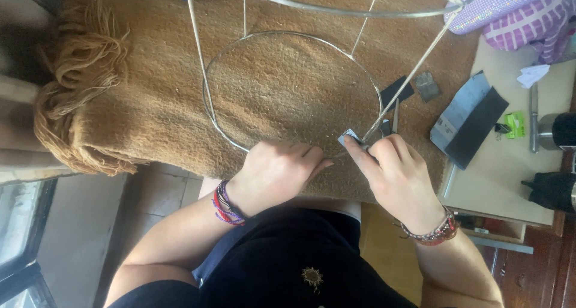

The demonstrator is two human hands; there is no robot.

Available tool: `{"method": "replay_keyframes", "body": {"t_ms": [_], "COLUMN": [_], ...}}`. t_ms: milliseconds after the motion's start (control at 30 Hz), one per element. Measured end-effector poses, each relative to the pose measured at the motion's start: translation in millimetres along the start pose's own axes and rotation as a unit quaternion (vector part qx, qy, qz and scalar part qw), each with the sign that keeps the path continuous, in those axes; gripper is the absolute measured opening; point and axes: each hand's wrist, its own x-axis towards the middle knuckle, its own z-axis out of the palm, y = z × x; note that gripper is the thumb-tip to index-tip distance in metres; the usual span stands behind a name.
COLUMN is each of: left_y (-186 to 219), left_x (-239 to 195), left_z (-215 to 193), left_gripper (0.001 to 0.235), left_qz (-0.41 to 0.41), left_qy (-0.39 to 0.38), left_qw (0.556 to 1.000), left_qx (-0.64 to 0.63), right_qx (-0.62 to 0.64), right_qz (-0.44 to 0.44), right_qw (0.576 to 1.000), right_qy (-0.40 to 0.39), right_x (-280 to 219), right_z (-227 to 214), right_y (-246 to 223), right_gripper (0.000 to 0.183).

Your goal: The person sands a metal wire frame using a small sanding block. They hold the frame with one hand and rub the sanding block along the wires and joints, rotating the frame to access different sections.

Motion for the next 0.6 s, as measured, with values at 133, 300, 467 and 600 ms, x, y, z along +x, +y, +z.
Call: {"method": "replay_keyframes", "body": {"t_ms": [133, 300, 467, 600], "left_y": [-0.4, -2.6, -5.1, -6.5], "left_x": [0.8, 0.0, 0.1, 0.7], "left_z": [-6.2, -4.4, -9.4, -6.8], "left_gripper": [0.029, 0.028, 0.031, 0.031], "left_qz": [-0.008, 0.001, -0.004, 0.003], "left_qy": [-0.012, -0.014, -0.017, -0.012], "left_qw": [1.000, 1.000, 1.000, 1.000], "left_qx": [-0.007, -0.009, -0.017, -0.013], "right_qx": [0.014, -0.004, 0.011, 0.006], "right_qz": [0.015, 0.010, 0.023, 0.026], "right_qw": [1.000, 1.000, 0.999, 1.000], "right_qy": [-0.022, -0.013, -0.028, -0.006], "right_x": [-9.5, -5.6, -11.0, -6.5], "right_z": [-6.8, 8.3, -1.8, 10.0], "right_y": [-0.2, -3.5, -2.4, -3.9], "right_gripper": [0.036, 0.040, 0.039, 0.038]}}
